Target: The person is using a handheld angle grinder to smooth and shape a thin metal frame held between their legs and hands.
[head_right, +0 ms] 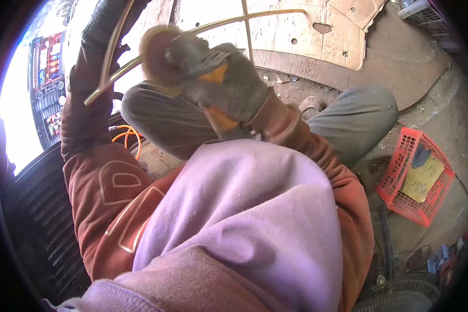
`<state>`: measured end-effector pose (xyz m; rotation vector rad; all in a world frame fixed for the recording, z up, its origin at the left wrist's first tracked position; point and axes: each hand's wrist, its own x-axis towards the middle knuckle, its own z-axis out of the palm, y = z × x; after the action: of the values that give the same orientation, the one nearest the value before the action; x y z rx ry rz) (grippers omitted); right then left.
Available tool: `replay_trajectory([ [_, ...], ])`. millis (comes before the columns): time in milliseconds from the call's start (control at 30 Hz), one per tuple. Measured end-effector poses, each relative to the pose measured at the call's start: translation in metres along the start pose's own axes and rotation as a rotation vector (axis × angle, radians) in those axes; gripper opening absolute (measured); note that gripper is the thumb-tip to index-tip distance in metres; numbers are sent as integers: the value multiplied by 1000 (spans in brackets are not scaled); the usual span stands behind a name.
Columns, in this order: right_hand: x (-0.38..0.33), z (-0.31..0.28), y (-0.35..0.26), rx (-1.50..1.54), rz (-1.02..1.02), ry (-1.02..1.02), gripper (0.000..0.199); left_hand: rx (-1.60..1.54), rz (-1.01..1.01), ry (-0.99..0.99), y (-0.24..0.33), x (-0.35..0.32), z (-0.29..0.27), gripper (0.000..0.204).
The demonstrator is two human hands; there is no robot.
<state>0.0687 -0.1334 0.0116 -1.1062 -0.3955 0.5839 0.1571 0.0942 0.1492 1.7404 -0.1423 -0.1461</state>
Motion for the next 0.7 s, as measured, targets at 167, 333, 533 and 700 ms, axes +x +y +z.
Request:
replay_trajectory([
  [167, -1, -27, 31, 351, 295, 171, 40, 76, 11, -9, 1, 9, 5, 69],
  [333, -2, -40, 39, 414, 256, 96, 44, 114, 22, -16, 2, 13, 10, 67],
  [533, -6, -10, 22, 612, 38, 111, 37, 124, 42, -6, -3, 19, 11, 66],
  [700, 7, -42, 57, 593, 421, 110, 50, 117, 66, -14, -5, 31, 12, 64],
])
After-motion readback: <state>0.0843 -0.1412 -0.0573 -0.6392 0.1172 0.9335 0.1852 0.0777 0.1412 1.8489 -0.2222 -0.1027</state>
